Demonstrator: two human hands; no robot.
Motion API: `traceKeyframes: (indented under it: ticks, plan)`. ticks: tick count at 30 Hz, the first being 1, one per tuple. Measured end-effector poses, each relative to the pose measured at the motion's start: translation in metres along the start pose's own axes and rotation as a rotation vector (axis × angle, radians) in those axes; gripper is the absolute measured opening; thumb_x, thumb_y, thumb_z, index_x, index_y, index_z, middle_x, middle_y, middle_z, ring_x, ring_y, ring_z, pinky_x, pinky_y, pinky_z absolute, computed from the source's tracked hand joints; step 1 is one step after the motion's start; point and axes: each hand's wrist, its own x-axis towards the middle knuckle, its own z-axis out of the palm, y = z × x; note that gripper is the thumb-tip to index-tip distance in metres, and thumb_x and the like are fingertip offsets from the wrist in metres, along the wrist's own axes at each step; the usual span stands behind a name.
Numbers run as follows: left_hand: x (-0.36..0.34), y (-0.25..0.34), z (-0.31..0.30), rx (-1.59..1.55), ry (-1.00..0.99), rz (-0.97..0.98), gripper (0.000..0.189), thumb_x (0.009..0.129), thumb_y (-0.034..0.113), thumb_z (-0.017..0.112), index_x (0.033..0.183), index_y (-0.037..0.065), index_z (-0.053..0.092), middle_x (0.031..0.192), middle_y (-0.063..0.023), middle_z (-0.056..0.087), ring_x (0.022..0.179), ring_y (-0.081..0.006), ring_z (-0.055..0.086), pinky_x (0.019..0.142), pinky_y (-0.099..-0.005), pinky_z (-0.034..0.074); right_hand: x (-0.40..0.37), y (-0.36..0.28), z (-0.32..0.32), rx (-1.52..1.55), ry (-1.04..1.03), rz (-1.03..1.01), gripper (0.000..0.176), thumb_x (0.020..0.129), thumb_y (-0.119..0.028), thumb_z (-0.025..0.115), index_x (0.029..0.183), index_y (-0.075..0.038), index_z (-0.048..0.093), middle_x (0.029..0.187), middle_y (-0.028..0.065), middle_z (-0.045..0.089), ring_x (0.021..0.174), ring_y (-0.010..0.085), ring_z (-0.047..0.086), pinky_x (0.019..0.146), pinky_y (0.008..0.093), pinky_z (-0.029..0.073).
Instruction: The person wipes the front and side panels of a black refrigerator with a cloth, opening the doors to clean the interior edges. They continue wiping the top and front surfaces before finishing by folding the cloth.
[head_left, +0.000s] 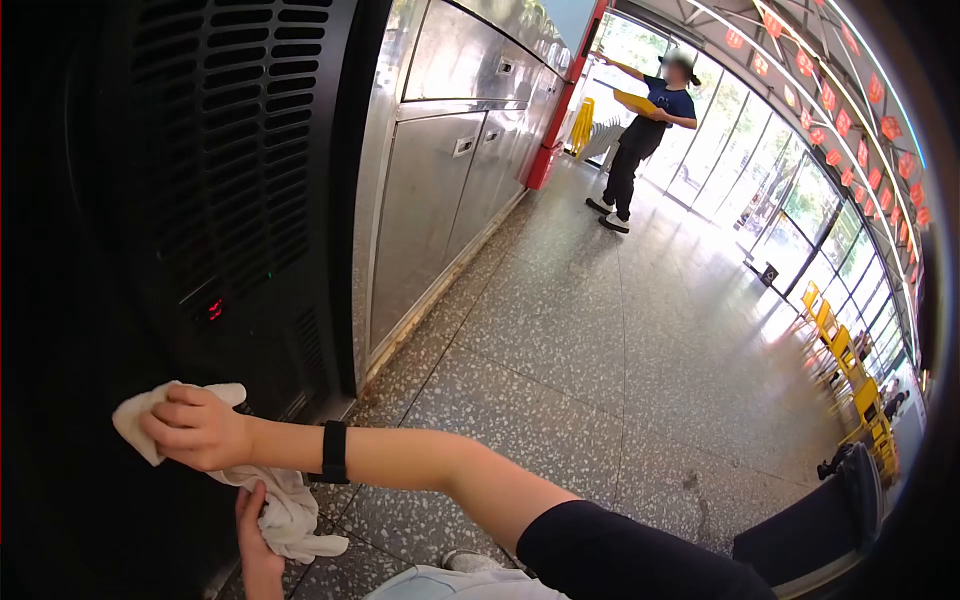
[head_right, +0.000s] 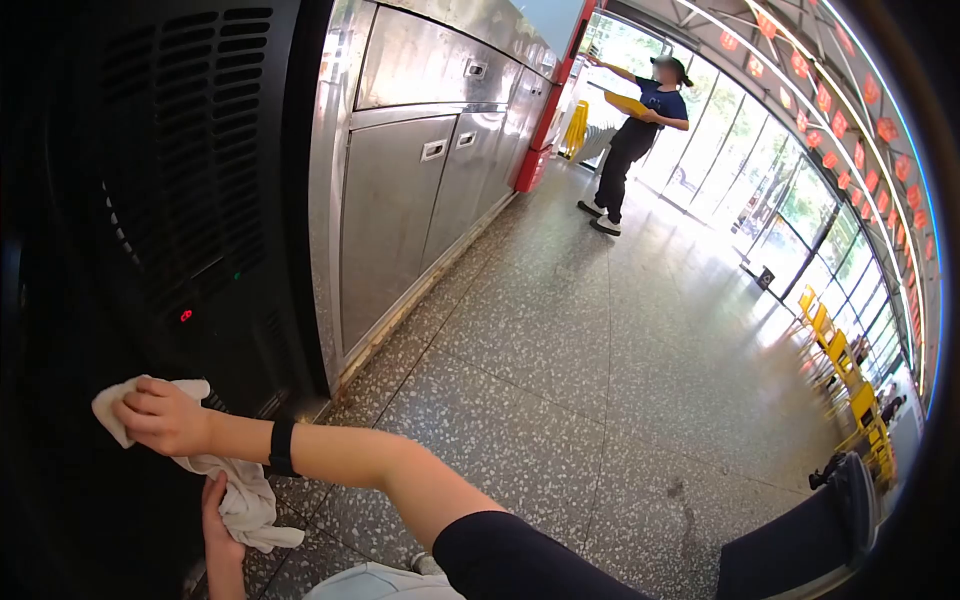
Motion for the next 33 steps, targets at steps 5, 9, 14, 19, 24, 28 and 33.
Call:
traceKeyframes:
  ticks: [5,9,14,19,24,28,33]
  plan:
    - [0.005,-0.025,-0.022,0.094,-0.024,-0.063,0.038,0.086,0.019,0.055,0.121,0.008,0.046,0.107,-0.0039,0.056,0.099,-0.0178,0.056,0.084,-0.0327,0.046,-0.071,-0.028,-0.007,0.183,-0.21,-0.071,0.015,0.055,-0.012,0.063,0.065,-0.002,0.059,0.096,0.0117,0.056,0.079,0.0245,0.053,0.074,0.039,0.044]
    - [0.005,-0.048,-0.031,0.131,-0.019,-0.122,0.034,0.087,0.017,0.053,0.119,0.007,0.047,0.101,-0.0048,0.057,0.092,-0.0174,0.057,0.079,-0.032,0.048,-0.097,-0.048,-0.024,0.234,-0.367,-0.029,0.012,0.057,-0.014,0.06,0.063,-0.005,0.056,0.095,0.011,0.054,0.078,0.0231,0.051,0.074,0.0386,0.043]
    - [-0.008,-0.038,-0.02,0.105,0.01,-0.095,0.035,0.085,0.016,0.057,0.117,0.006,0.049,0.101,-0.0054,0.057,0.093,-0.0181,0.057,0.08,-0.0326,0.048,-0.031,-0.029,-0.036,0.151,-0.273,0.098,0.022,0.047,-0.011,0.053,0.064,0.002,0.051,0.095,0.0198,0.05,0.08,0.0304,0.05,0.071,0.0427,0.04]
    - [-0.007,-0.005,0.002,0.016,0.016,0.04,0.033,0.083,0.016,0.062,0.111,0.004,0.051,0.099,-0.0058,0.057,0.093,-0.0174,0.056,0.08,-0.032,0.047,0.031,-0.006,-0.014,-0.068,-0.091,0.244,0.023,0.051,-0.008,0.059,0.068,0.005,0.052,0.102,0.0248,0.049,0.088,0.0331,0.052,0.078,0.0483,0.042]
    - [0.002,-0.02,-0.02,0.02,0.047,-0.021,0.03,0.084,0.017,0.059,0.111,0.005,0.051,0.102,-0.0055,0.056,0.093,-0.0168,0.056,0.08,-0.0316,0.046,-0.039,-0.035,0.009,-0.066,-0.123,0.05,0.021,0.056,-0.011,0.065,0.072,0.001,0.058,0.102,0.0179,0.054,0.085,0.0278,0.055,0.082,0.0432,0.044]
    - [0.01,-0.056,-0.047,-0.004,0.019,-0.139,0.031,0.085,0.016,0.059,0.113,0.006,0.052,0.104,-0.0061,0.057,0.095,-0.0181,0.057,0.08,-0.0323,0.047,-0.103,-0.066,0.005,0.185,-0.282,-0.085,0.005,0.065,-0.012,0.06,0.066,-0.007,0.06,0.093,0.0096,0.053,0.084,0.0226,0.054,0.081,0.0394,0.045]
    - [-0.003,-0.085,-0.054,0.079,0.121,-0.262,0.031,0.083,0.015,0.061,0.112,0.008,0.052,0.104,-0.0078,0.06,0.093,-0.0207,0.06,0.078,-0.0347,0.05,-0.126,-0.098,-0.012,0.479,-1.089,0.513,0.007,0.065,-0.016,0.058,0.064,-0.009,0.061,0.076,0.0082,0.057,0.077,0.0252,0.058,0.081,0.0394,0.043]
